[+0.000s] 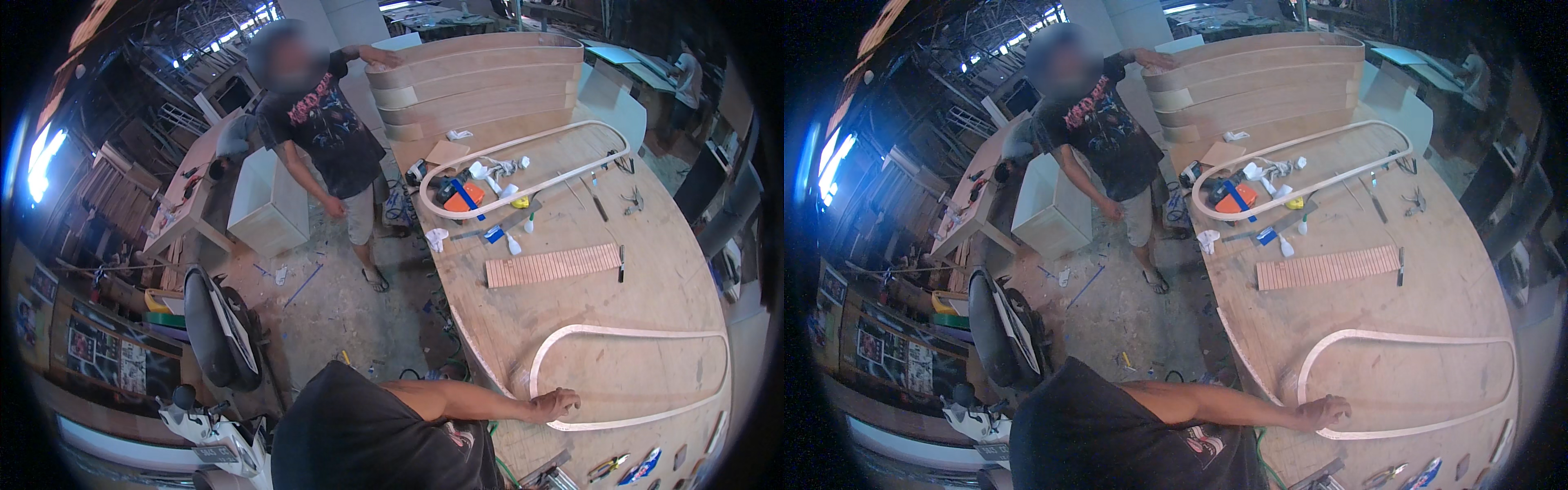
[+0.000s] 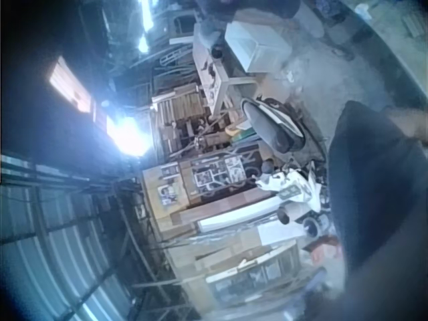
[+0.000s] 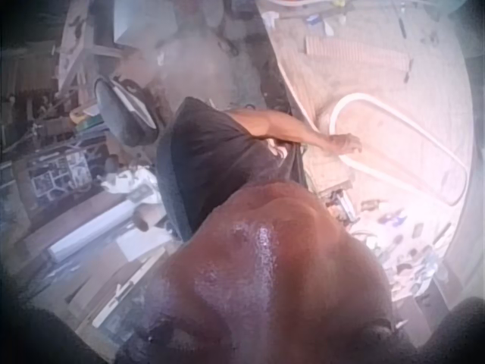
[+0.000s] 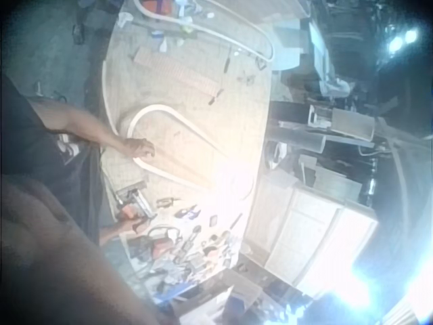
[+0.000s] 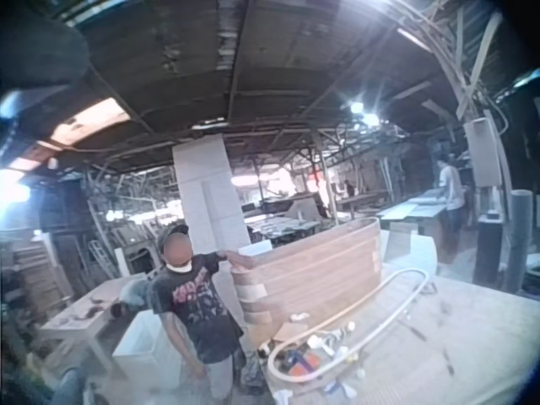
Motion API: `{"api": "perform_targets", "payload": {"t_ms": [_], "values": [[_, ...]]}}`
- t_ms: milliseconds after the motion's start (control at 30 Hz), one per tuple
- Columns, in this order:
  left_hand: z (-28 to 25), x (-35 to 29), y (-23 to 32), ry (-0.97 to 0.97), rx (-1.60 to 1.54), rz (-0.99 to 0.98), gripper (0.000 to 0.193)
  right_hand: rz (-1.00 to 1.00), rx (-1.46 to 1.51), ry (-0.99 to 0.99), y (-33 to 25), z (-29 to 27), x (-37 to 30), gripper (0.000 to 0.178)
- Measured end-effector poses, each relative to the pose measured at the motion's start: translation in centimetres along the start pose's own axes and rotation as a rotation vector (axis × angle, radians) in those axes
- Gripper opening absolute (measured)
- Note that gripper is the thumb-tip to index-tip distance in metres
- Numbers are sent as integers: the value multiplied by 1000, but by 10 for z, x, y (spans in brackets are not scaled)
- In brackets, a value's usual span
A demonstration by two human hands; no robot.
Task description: The person assembles a U-shaped wooden frame on a workbench using a pneumatic nail gun, sandpaper, and pliers. They repeatedly position the frame, drive nails, and sand the edges to smooth the surface.
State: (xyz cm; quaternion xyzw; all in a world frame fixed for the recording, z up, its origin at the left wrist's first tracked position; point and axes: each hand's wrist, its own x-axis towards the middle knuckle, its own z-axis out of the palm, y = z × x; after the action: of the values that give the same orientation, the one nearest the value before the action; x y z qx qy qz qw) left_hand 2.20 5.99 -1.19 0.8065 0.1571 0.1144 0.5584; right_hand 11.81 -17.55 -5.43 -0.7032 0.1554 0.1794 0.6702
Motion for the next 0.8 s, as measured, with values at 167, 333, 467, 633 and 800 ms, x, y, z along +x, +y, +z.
{"api": "perform_targets", "payload": {"t_ms": [167,333,467,633,800], "values": [[8,-1,-16,123,-71,58,23,2,-7,-13,1,2,-1,57],[12,1,-22,114,-95,105,17,0,-10,-10,3,1,1,57],[11,1,-21,111,-97,150,14,3,-13,-8,4,2,0,58],[12,3,-25,84,-44,189,15,9,-25,-5,5,4,-2,58],[10,2,-17,132,-26,201,13,8,-31,-1,7,7,-2,59]]}}
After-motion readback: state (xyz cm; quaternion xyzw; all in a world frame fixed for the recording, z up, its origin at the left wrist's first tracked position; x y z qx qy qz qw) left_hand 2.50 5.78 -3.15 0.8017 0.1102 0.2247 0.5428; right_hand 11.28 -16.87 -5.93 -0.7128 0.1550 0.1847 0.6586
